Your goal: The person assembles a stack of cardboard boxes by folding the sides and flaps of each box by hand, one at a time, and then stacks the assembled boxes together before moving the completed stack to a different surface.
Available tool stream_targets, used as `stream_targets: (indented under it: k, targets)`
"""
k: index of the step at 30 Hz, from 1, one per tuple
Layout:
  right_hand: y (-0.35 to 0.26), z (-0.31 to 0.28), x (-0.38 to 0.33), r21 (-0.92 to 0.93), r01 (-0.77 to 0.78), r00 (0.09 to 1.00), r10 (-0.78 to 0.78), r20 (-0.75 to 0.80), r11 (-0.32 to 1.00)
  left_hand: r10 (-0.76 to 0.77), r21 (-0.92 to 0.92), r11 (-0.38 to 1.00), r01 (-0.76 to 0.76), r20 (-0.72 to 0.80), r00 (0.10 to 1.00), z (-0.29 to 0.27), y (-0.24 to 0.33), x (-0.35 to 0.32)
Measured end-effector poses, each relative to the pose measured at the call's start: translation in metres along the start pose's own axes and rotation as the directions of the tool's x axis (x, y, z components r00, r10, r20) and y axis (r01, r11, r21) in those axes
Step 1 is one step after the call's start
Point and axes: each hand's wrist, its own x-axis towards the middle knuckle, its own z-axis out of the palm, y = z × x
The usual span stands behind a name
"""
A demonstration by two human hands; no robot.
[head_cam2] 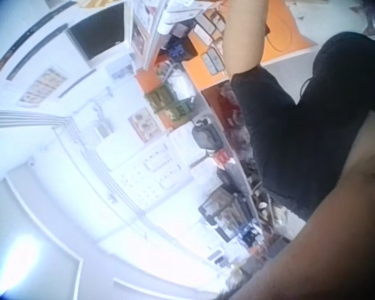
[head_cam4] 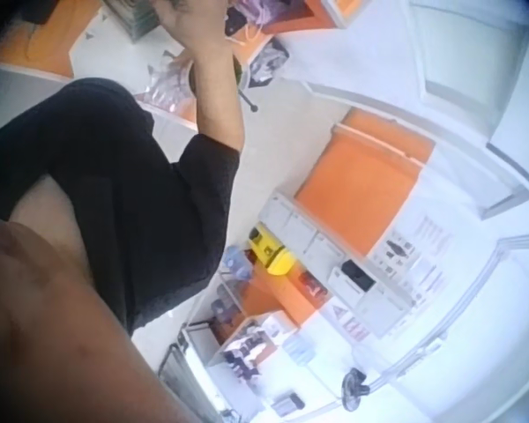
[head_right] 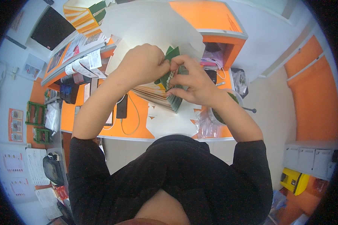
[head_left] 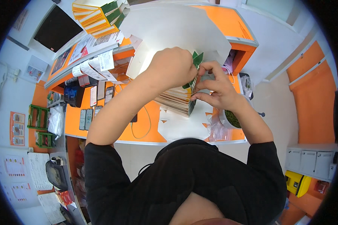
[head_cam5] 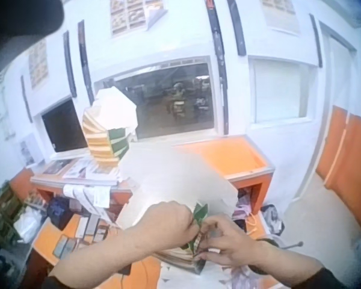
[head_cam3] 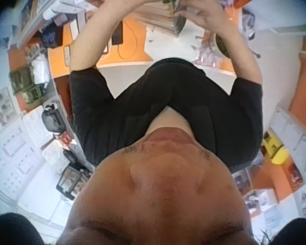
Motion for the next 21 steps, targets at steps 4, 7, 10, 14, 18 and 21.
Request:
stream_targets:
  k: [4, 7, 10, 14, 18, 21]
  targets:
    - [-0.006, -0.002, 0.011, -0.101, 0.115, 0.988, -0.125, -0.092, 0.988, 0.029, -0.18, 0.983, -0.018, 0.059, 0.998, -0.01, -0.013, -0.008]
    - [-0.005, -0.006, 0.013, -0.083, -0.012, 0.994, 0.003, -0.106, 0.996, -0.147, -0.364, 0.919, 0.149, 0.033, 0.989, -0.032, -0.043, -0.021]
    - [-0.003, -0.013, 0.014, -0.296, 0.016, 0.999, -0.024, -0.023, 0.955, -0.155, -0.306, 0.949, 0.069, -0.266, 0.952, -0.042, -0.09, -0.03]
    - [-0.006, -0.008, 0.019, -0.278, 0.039, 0.999, -0.035, 0.019, 0.96, -0.24, -0.347, 0.934, 0.083, -0.439, 0.866, 0.002, -0.134, -0.035]
    - [-0.001, -0.014, 0.024, -0.34, 0.042, 0.998, -0.024, 0.057, 0.939, -0.328, -0.373, 0.901, 0.22, -0.259, 0.908, 0.003, -0.142, -0.036]
    - [-0.004, -0.02, 0.027, -0.38, 0.09, 0.99, -0.04, 0.137, 0.921, -0.318, -0.281, 0.923, 0.263, -0.17, 0.933, -0.005, -0.143, -0.029]
